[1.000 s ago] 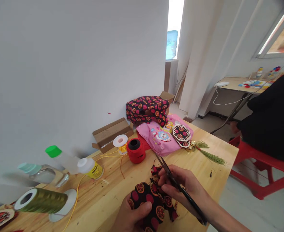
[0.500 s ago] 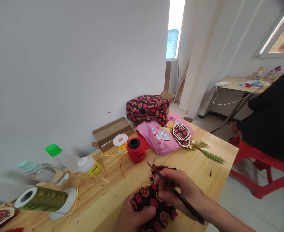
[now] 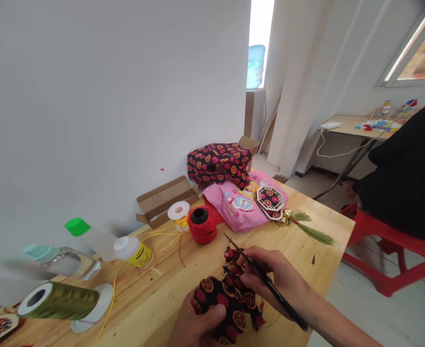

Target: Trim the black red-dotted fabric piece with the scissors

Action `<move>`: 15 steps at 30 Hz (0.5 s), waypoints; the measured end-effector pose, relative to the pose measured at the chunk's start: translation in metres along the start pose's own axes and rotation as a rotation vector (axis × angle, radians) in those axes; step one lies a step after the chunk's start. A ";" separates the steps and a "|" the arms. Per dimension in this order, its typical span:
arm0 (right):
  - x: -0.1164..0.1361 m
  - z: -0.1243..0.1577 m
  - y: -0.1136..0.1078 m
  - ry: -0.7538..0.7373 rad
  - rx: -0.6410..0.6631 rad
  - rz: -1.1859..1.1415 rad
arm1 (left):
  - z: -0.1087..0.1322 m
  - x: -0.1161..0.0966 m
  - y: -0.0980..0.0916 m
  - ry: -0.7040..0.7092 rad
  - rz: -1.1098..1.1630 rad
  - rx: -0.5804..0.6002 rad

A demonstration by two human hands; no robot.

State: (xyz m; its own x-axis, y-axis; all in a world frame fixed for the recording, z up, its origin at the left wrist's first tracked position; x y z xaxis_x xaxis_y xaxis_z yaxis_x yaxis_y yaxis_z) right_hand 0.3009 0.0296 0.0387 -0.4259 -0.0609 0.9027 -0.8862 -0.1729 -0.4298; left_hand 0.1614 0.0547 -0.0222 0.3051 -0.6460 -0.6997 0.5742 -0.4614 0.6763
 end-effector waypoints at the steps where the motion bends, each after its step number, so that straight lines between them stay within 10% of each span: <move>1: 0.001 0.001 -0.002 -0.003 -0.015 -0.013 | 0.001 -0.001 -0.001 0.006 0.017 -0.026; 15: -0.008 0.036 0.010 -0.005 -0.034 0.419 | 0.012 -0.007 -0.006 0.009 0.085 -0.322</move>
State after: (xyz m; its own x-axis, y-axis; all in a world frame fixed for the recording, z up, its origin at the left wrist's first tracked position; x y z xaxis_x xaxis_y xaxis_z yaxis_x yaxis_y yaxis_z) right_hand 0.3021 -0.0071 0.0284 -0.7499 -0.1241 0.6498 -0.6422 -0.0995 -0.7601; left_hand 0.1465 0.0543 -0.0184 0.3686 -0.6677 -0.6468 0.7566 -0.1889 0.6261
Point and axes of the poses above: each hand's wrist, its own z-axis away from the middle knuckle, its own y-axis out of the palm, x = y × z, the point moved 6 cm from there along -z, towards the middle knuckle, and after that the axes turned 15 degrees about x, right-handed, at the moved point
